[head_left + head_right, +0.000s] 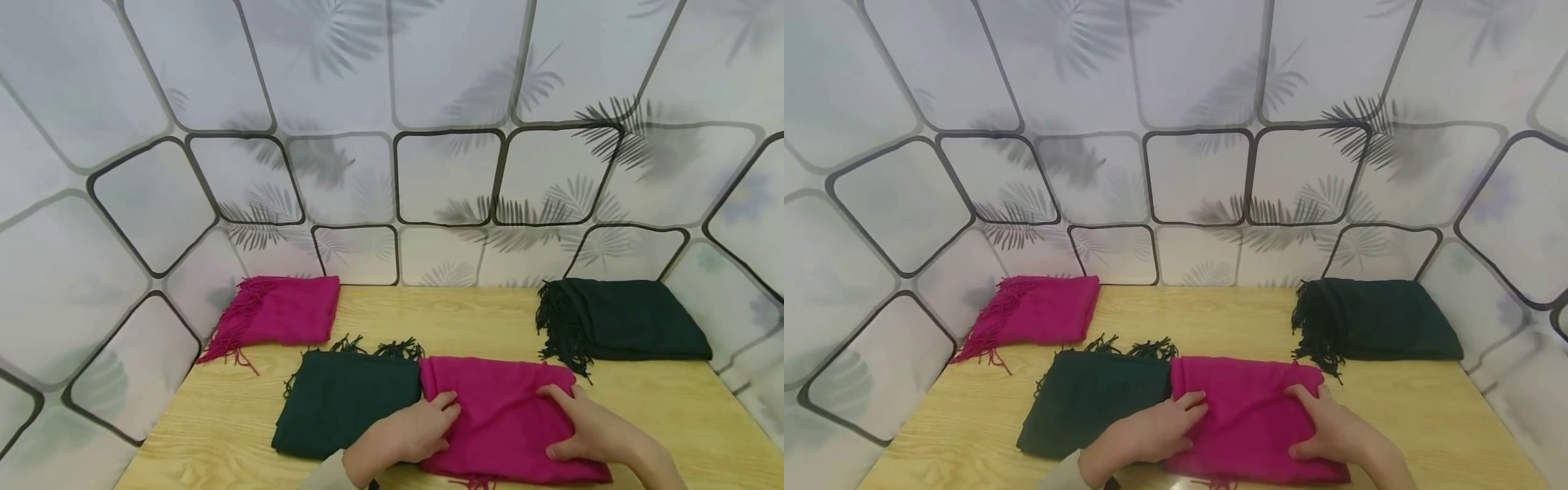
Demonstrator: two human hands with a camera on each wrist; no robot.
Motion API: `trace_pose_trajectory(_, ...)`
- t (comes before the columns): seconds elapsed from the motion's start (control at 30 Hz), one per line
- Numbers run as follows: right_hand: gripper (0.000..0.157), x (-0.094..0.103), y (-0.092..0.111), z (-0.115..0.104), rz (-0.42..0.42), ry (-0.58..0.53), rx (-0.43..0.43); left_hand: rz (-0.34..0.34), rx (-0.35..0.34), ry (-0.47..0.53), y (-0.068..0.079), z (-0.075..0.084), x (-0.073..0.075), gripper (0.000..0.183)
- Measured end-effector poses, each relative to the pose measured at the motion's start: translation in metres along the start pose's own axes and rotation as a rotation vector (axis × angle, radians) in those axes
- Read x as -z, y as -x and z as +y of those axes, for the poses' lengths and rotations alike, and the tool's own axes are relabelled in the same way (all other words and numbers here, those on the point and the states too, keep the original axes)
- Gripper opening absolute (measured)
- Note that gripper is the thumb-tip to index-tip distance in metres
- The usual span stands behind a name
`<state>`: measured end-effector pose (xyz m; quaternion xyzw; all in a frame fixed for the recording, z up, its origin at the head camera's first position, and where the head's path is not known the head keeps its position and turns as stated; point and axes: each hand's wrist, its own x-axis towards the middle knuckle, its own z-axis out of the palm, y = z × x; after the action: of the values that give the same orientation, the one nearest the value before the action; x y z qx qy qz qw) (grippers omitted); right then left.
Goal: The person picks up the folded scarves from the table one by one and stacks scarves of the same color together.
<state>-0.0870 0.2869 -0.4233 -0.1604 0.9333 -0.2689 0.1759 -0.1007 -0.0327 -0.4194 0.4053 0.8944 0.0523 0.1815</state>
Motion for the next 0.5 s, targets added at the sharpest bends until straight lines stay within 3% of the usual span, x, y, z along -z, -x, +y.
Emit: trace_pose_trajectory(0.5, 0.080, 0.0082, 0.0037, 0.0076, 0.000, -0.008, 0.027, 0.009, -0.007, 0.014, 0.0005, -0.0010, 0.0023, 0.054)
